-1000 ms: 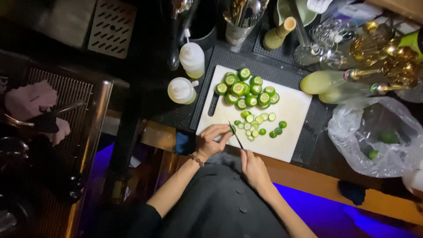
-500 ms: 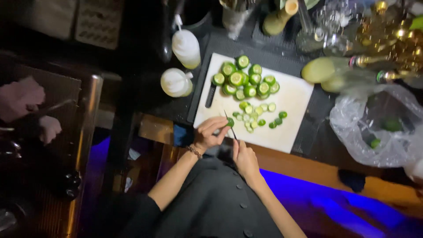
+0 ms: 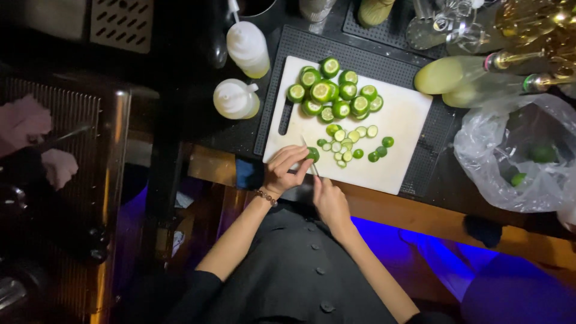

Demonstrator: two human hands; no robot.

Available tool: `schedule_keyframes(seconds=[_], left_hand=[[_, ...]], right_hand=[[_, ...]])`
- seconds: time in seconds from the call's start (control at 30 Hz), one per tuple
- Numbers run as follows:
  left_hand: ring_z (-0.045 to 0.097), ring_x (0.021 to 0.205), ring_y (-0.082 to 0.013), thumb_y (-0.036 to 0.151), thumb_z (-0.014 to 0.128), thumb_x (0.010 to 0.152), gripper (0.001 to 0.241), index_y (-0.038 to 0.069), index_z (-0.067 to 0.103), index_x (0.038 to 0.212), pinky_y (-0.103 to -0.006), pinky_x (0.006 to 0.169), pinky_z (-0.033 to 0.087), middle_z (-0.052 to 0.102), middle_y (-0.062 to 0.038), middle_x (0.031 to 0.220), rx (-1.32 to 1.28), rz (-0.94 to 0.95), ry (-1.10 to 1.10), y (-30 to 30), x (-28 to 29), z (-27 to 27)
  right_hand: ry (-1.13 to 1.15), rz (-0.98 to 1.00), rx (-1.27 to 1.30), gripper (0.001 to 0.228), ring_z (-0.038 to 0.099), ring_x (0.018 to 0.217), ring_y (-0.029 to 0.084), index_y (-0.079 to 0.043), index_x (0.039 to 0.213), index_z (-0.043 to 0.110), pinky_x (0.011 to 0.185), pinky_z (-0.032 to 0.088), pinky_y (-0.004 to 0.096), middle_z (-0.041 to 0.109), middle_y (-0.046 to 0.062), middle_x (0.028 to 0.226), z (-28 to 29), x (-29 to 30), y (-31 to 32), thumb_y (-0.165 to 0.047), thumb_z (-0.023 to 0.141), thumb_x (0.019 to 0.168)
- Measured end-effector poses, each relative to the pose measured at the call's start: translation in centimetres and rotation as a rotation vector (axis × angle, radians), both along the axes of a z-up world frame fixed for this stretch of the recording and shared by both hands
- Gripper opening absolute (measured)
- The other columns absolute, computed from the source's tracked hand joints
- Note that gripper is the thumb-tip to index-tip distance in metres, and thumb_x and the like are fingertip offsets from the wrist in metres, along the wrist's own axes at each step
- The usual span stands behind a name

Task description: Cutting limes into thin slices on a white cutting board behind a bar counter.

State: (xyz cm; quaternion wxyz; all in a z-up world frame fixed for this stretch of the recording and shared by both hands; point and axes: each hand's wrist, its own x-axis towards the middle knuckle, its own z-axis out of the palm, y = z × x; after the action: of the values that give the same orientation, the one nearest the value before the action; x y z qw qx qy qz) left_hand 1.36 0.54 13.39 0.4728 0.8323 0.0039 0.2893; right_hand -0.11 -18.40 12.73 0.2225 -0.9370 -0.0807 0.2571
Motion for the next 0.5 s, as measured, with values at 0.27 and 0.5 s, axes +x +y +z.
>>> schedule_keyframes(seconds=[0.27,0.5], left_hand=[[0.072,0.106,-0.0294,0.009,0.084,0.082,0.028,0.003,0.076,0.109,-0.0381,0.094,0.059,0.075,-0.011,0.112,0.076,-0.063,0.024,0.0,-0.5,1.0],[0.066,0.107,-0.0212,0.019,0.081,0.083,0.035,0.015,0.075,0.118,-0.0403,0.097,0.047,0.073,-0.004,0.119,0.206,-0.007,0.272,1.8,-0.6,1.9]], right_hand=[[0.073,-0.036,0.084,0.051,0.066,0.075,0.053,0.001,0.088,0.065,0.068,0.052,0.059,0.067,0.033,0.077,-0.5,0.2,-1.3,-0.042,0.046,0.106],[0.387,-0.063,0.226,0.066,0.064,0.064,0.030,0.006,0.078,0.064,0.066,0.051,0.044,0.065,0.020,0.065,-0.1,0.5,-7.9,-0.051,0.046,0.104]])
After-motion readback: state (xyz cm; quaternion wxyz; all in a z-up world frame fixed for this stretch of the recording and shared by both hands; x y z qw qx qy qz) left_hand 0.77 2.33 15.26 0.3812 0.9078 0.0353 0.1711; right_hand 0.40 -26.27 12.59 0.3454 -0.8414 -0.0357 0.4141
